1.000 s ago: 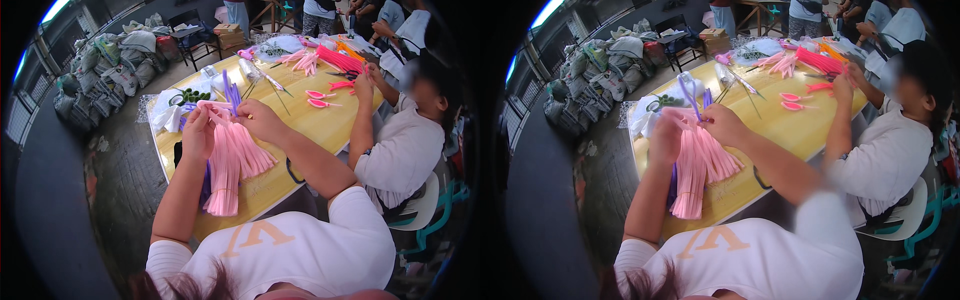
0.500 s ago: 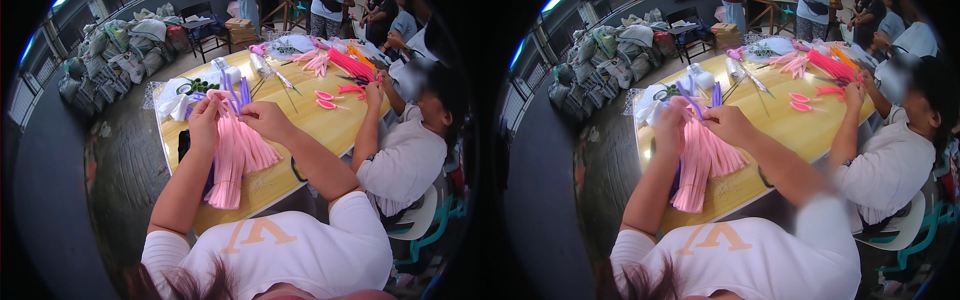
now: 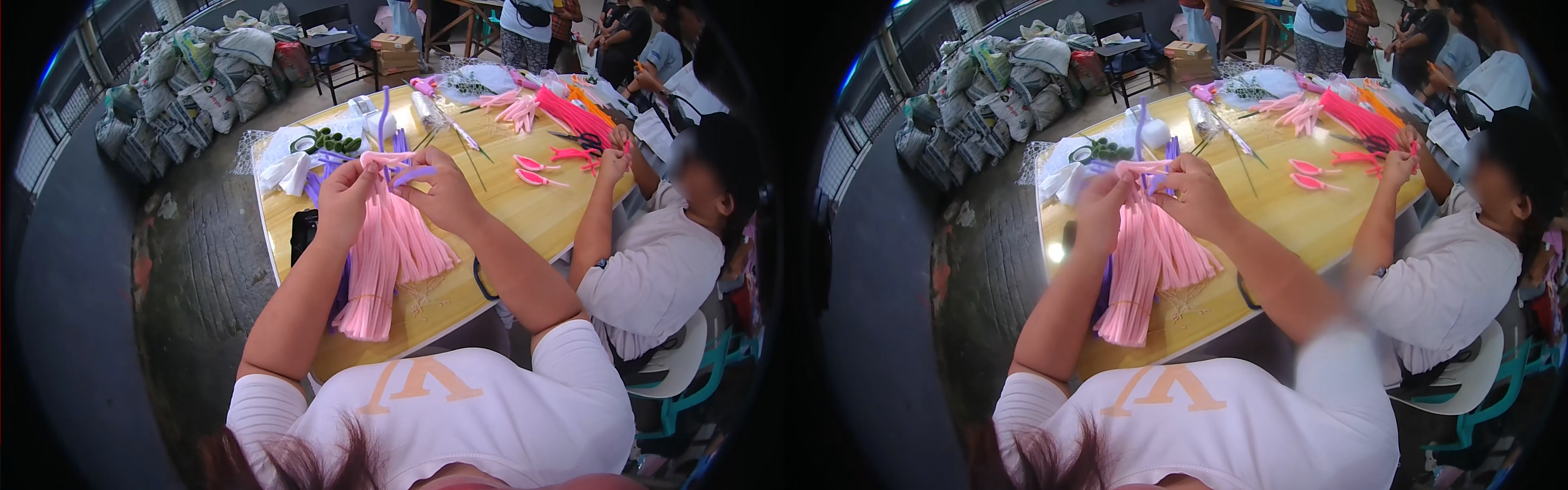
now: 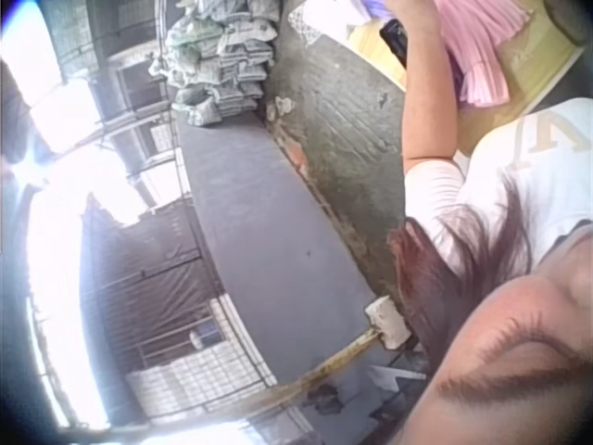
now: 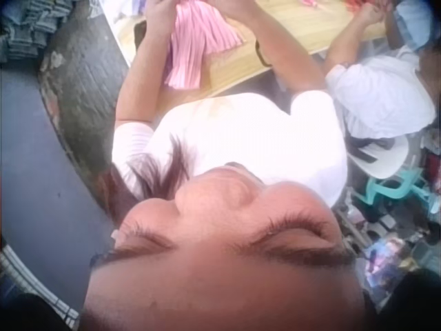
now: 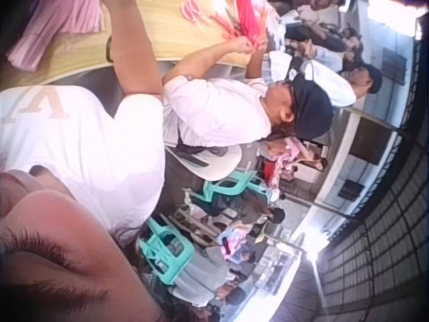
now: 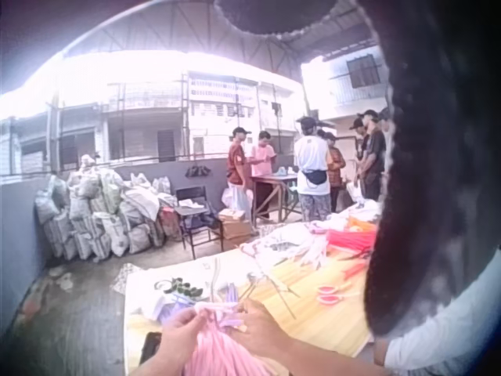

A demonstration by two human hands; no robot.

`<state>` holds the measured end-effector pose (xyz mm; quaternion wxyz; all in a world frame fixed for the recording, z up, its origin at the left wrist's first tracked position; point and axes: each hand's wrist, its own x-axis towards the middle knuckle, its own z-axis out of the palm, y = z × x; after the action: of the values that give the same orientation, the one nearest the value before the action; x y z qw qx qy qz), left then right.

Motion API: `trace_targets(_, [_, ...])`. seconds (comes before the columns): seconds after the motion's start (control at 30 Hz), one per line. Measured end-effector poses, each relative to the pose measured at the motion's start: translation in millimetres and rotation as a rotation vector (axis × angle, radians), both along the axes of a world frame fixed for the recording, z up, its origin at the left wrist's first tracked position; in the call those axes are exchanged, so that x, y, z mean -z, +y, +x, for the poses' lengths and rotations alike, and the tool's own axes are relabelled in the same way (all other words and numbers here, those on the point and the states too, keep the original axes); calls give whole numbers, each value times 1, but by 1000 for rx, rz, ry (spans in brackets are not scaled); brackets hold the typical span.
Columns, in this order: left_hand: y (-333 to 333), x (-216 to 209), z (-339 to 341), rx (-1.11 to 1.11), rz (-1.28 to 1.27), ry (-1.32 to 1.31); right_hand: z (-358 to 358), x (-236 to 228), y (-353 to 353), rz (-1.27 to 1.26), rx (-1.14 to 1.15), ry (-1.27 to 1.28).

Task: The person is assembling decorative items by tying bundles of pink and purple paper strips together using wire.

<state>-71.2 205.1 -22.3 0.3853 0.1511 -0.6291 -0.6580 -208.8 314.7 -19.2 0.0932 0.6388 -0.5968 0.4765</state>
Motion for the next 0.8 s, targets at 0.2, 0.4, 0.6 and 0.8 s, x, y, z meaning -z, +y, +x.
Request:
trace_targets(0.2, [-3, -4, 4, 20, -226, -135, 6, -12, 6, 58, -47, -150])
trace_targets(0.4, [5, 2, -5, 249, 28, -22, -4, 9, -5, 115, -531, -759])
trace_targets(0.6, [8, -2, -4, 249, 82, 28, 4, 8, -6, 75, -545, -770])
trace_targets(0.8, [-5, 12, 1, 307, -39, -117, 6, 3, -5, 119, -478, -739])
